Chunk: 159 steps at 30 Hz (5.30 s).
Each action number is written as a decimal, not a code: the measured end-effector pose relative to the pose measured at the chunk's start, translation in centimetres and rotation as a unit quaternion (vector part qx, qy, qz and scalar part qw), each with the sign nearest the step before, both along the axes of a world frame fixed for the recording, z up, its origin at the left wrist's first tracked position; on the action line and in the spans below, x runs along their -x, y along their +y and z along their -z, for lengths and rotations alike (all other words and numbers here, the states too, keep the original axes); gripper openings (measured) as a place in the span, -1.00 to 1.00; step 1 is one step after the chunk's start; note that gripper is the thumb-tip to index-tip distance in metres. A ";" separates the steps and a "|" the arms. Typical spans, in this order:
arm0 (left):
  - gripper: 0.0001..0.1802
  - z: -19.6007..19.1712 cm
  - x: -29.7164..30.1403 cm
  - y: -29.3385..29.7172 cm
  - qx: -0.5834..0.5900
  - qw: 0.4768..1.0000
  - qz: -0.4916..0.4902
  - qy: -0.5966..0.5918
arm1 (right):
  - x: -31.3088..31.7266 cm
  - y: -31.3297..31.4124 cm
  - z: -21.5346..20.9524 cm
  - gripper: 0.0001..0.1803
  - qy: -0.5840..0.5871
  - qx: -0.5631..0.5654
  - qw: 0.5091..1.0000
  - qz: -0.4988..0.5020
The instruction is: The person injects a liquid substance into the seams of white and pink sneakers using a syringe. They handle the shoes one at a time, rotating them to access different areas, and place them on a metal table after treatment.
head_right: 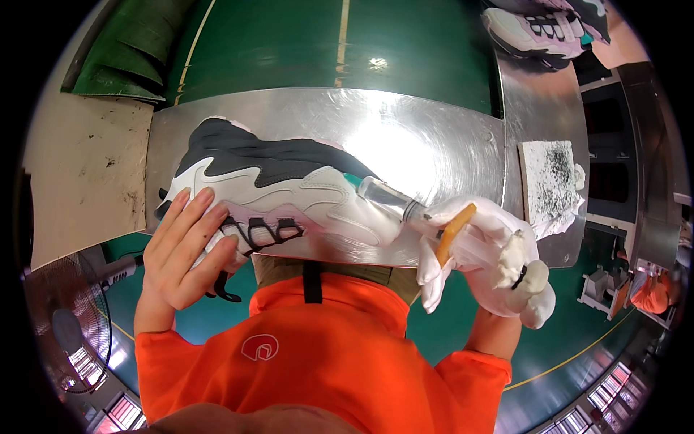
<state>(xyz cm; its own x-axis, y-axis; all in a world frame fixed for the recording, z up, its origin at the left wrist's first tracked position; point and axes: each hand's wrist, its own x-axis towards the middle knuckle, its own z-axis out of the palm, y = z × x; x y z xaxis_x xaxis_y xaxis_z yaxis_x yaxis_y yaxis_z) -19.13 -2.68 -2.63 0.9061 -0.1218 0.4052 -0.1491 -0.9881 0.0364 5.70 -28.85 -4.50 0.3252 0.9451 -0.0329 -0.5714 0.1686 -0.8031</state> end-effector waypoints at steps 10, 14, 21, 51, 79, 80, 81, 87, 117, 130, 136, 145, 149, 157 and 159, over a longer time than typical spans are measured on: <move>-0.79 0.0 -0.1 -0.9 -0.021 1.000 -0.004 0.002 | -0.5 -1.7 0.7 0.25 -0.002 -0.003 1.000 -0.004; -0.78 0.5 0.3 -1.9 -0.044 0.999 -0.012 -0.019 | -0.5 -2.3 1.4 0.21 0.016 -0.030 0.999 0.002; -0.73 1.8 1.2 -3.8 -0.063 0.996 -0.037 -0.054 | 0.3 -3.5 5.0 0.10 0.128 -0.182 0.974 0.038; -0.71 1.9 1.0 -4.8 -0.050 0.996 -0.049 -0.057 | 6.9 -5.2 3.1 0.13 0.027 -0.105 0.984 0.140; -0.42 -3.7 -12.1 4.9 0.235 0.948 -0.006 0.212 | 5.6 0.7 9.1 -0.11 -0.208 -0.041 0.960 0.184; -0.42 -3.6 -12.4 5.1 0.243 0.945 -0.005 0.219 | 5.6 0.7 9.1 -0.12 -0.198 -0.042 0.963 0.176; -0.42 -3.6 -12.6 5.3 0.249 0.942 -0.003 0.224 | 5.5 0.6 9.1 -0.13 -0.196 -0.032 0.966 0.165; -0.37 -4.7 -12.9 5.4 0.220 0.938 -0.004 0.269 | 6.0 0.5 8.9 -0.15 -0.185 -0.016 0.969 0.164; -0.52 -4.9 -21.5 1.5 0.334 0.841 0.176 0.389 | 5.9 -2.3 4.0 0.07 -0.070 -0.181 0.973 0.123; -0.40 -3.2 -10.3 5.3 0.586 0.787 0.159 -0.108 | 2.7 6.6 -10.6 0.09 -0.253 -0.046 0.966 0.023; -0.42 -0.7 -10.0 7.3 0.636 0.749 0.112 -0.147 | 2.1 9.8 -10.4 0.34 -0.268 0.064 0.961 0.037; -0.45 2.8 -10.1 9.4 0.732 0.654 0.051 -0.187 | -0.2 13.2 -7.0 0.49 -0.189 0.034 0.981 -0.020; -0.46 4.0 -10.2 10.0 0.751 0.629 0.041 -0.199 | -0.5 14.2 -6.7 0.53 -0.169 0.125 0.978 -0.010; -0.47 4.8 -10.4 10.2 0.766 0.611 0.015 -0.198 | -1.7 15.1 -5.0 0.45 -0.234 0.127 0.963 -0.054; -0.47 4.9 -10.4 10.3 0.772 0.604 0.009 -0.198 | -1.7 15.0 -5.0 0.45 -0.235 0.133 0.962 -0.046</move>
<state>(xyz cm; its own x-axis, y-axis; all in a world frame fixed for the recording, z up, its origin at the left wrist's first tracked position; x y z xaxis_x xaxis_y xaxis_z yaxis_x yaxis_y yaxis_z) -8.76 7.60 -7.53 0.7050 0.6701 0.2323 -0.4577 0.1797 0.8707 7.42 -13.85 0.51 0.2780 0.9492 -0.1476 -0.1371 -0.1128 -0.9841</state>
